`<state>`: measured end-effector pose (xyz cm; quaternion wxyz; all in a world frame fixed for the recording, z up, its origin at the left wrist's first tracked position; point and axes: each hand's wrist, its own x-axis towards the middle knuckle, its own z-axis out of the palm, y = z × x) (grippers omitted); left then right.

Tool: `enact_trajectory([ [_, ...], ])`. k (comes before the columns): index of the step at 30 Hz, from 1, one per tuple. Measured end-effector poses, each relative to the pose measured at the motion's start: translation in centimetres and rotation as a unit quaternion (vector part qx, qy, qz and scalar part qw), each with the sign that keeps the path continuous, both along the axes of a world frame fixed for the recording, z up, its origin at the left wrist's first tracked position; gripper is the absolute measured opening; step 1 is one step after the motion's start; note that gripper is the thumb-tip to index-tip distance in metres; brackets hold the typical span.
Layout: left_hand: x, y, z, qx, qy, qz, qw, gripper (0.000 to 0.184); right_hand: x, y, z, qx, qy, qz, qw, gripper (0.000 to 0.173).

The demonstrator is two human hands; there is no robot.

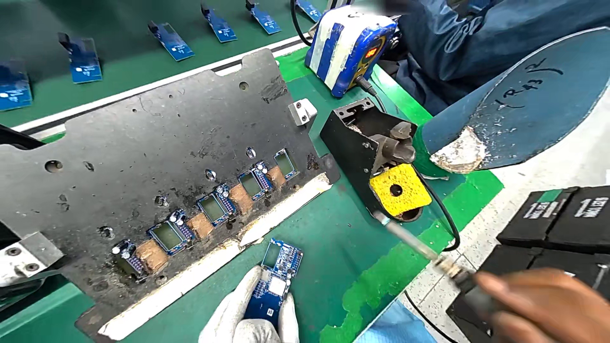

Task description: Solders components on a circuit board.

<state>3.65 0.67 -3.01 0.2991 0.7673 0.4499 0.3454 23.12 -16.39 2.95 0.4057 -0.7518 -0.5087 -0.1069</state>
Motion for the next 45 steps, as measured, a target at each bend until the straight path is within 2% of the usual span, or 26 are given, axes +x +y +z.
enact_trajectory([
  [4, 0.1, -0.1, 0.3, -0.009, 0.007, 0.004, 1.0, 0.036, 3.1, -1.6, -3.0, 0.067, -0.034, -0.142, 0.987, 0.037],
  [7, 0.1, -0.1, 0.3, -0.013, 0.014, 0.004, 1.0, 0.035, 5.0, -1.8, -6.3, 0.038, -0.002, -0.187, 0.982, 0.04],
  [9, 0.1, -0.1, 0.3, -0.008, 0.018, 0.009, 1.0, 0.035, 5.3, -1.6, -6.9, 0.033, 0.048, -0.186, 0.981, 0.043],
  [14, 0.1, 0.0, 0.3, -0.012, 0.012, 0.0, 1.0, 0.034, 3.1, -0.6, -4.3, 0.103, 0.016, -0.126, 0.987, 0.037],
  [20, 0.1, 0.2, -0.1, -0.002, 0.012, -0.008, 1.0, 0.036, -0.2, 0.2, -2.0, 0.089, 0.095, 0.008, 0.991, 0.026],
  [27, 0.0, 0.2, 0.0, -0.003, 0.009, -0.017, 1.0, 0.037, -1.3, 0.9, -2.0, 0.053, 0.157, 0.06, 0.984, 0.025],
  [30, -0.1, 0.3, -0.2, 0.007, -0.002, -0.019, 1.0, 0.036, -1.4, 1.1, -2.1, 0.047, 0.143, 0.055, 0.987, 0.026],
  [36, 0.1, 0.1, 0.0, 0.023, -0.013, -0.01, 1.0, 0.036, 0.6, 1.7, -2.0, 0.095, 0.105, -0.03, 0.99, 0.024],
  [42, 0.2, 0.0, 0.2, 0.022, -0.03, -0.014, 0.999, 0.037, 1.2, 2.1, -1.2, 0.102, 0.118, -0.029, 0.987, 0.025],
  [45, 0.3, 0.1, 0.5, 0.022, -0.015, -0.015, 1.0, 0.038, 1.9, 2.0, -1.0, 0.12, 0.102, -0.059, 0.986, 0.024],
])
